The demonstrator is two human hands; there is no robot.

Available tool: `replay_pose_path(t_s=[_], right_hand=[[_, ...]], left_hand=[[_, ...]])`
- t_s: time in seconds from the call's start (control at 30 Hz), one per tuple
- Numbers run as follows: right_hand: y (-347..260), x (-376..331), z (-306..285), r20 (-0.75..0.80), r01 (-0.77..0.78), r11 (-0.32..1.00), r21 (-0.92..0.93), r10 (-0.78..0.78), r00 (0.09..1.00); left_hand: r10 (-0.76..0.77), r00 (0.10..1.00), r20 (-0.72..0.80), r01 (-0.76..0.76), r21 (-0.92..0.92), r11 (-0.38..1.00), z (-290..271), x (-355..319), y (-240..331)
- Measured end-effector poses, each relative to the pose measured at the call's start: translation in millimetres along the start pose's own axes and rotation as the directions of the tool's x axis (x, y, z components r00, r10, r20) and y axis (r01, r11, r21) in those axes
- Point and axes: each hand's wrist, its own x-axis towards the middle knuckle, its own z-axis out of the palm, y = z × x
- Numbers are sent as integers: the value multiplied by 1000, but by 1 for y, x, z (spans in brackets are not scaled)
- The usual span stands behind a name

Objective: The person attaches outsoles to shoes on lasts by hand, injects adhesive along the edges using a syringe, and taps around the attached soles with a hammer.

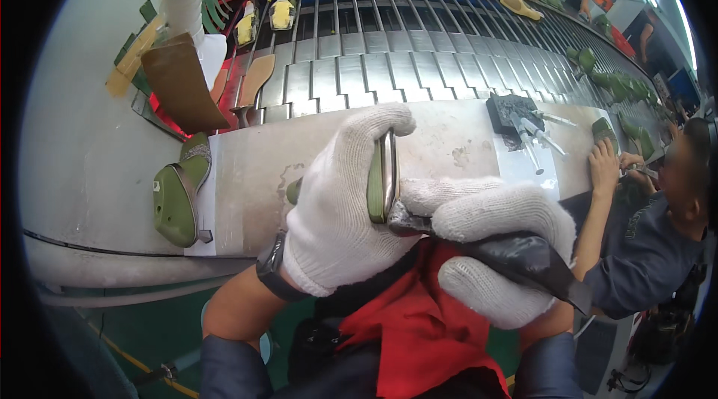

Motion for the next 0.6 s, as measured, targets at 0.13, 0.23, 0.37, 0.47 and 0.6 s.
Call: replay_pose_path(t_s=[0.13, 0.23, 0.37, 0.47, 0.6], right_hand=[[1, 17, 7, -143, -123, 928, 353, 183, 973], [8, 36, -7, -70, -76, 947, 311, 103, 992], [-8, 46, -17, 4, -276, 930, 244, 284, 959], [-5, 38, -14, 145, -351, 793, 499, 323, 935], [16, -8, 17, 197, -186, 867, 463, 104, 975]], left_hand=[[47, 998, -36, -47, -5, 999, 6, -3, -2], [62, 998, 11, -63, 2, 998, 4, -12, 1], [115, 993, 19, -116, 72, 991, 7, -28, 5], [71, 996, -50, -68, 58, 996, 9, -35, 23], [175, 984, 20, -176, 12, 984, 3, -81, 12]])
